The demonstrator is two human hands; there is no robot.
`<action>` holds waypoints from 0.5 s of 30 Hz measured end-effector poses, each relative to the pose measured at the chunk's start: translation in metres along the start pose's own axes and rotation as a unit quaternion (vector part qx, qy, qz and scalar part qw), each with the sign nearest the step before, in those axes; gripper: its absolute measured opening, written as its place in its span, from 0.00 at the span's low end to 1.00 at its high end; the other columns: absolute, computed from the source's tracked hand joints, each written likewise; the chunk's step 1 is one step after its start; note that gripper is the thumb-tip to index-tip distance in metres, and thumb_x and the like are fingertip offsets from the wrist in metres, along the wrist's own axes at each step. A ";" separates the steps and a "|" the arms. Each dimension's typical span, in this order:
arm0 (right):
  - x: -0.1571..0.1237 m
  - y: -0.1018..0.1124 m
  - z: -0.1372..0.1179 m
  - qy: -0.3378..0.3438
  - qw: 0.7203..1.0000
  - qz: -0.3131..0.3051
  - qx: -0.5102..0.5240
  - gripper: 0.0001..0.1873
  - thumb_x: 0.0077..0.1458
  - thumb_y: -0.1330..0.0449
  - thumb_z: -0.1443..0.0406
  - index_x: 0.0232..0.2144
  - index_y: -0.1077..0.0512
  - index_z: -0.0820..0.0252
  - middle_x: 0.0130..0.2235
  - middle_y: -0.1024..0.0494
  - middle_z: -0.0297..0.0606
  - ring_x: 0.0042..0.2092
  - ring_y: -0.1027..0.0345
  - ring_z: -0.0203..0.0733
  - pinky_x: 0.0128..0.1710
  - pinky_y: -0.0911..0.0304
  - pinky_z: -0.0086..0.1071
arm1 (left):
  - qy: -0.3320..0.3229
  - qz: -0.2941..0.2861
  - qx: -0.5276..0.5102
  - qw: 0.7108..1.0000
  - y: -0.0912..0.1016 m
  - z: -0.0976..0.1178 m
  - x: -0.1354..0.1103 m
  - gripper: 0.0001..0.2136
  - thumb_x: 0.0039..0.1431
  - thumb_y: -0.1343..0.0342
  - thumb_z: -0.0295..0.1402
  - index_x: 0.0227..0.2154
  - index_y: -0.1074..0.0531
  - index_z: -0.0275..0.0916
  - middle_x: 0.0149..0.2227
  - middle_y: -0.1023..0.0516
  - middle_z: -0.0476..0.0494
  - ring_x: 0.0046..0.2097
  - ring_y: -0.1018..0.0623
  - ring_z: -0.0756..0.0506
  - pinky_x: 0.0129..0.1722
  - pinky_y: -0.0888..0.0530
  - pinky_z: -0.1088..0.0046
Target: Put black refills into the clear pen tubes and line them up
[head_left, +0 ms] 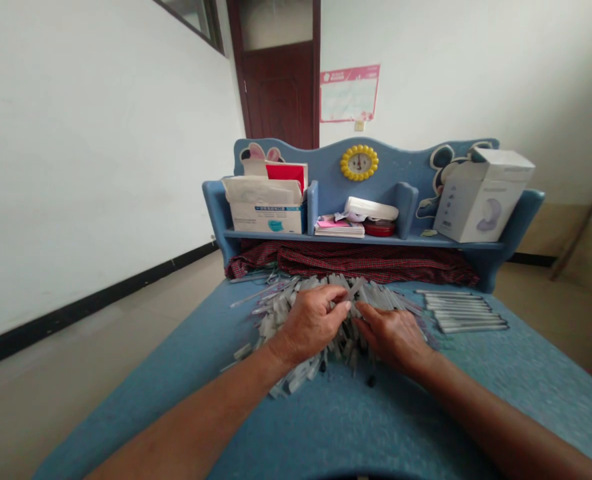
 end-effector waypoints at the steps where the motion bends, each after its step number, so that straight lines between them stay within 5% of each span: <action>1: 0.000 0.000 0.000 0.000 1.000 0.004 -0.003 0.13 0.60 0.52 0.62 0.43 0.32 0.57 0.29 0.20 0.36 0.28 0.26 0.41 0.22 0.57 0.31 | -0.003 -0.001 0.002 1.000 0.000 0.001 0.000 0.06 0.54 0.46 0.28 0.32 0.26 0.35 0.30 0.22 0.46 0.31 0.23 0.48 0.31 0.30 0.77; 9: -0.001 -0.005 0.004 0.022 0.998 0.052 -0.011 0.09 0.59 0.50 0.67 0.32 0.30 0.57 0.25 0.22 0.33 0.24 0.29 0.38 0.21 0.56 0.31 | -0.019 -0.003 0.018 1.000 -0.002 0.002 0.001 0.06 0.53 0.46 0.27 0.32 0.25 0.34 0.30 0.22 0.44 0.31 0.24 0.48 0.31 0.31 0.76; 15: -0.002 0.003 0.015 0.013 0.985 0.156 0.071 0.11 0.59 0.50 0.65 0.33 0.27 0.59 0.26 0.22 0.37 0.26 0.29 0.38 0.25 0.47 0.29 | -0.037 -0.008 0.044 0.998 -0.001 0.000 0.001 0.06 0.54 0.46 0.27 0.33 0.25 0.33 0.31 0.21 0.42 0.33 0.23 0.47 0.34 0.30 0.75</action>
Point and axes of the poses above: each hand's wrist, its own x-axis towards the middle knuckle, its own y-axis out of the back of the hand, z = x × y, the point moved 2 cm from there along x, towards the middle knuckle
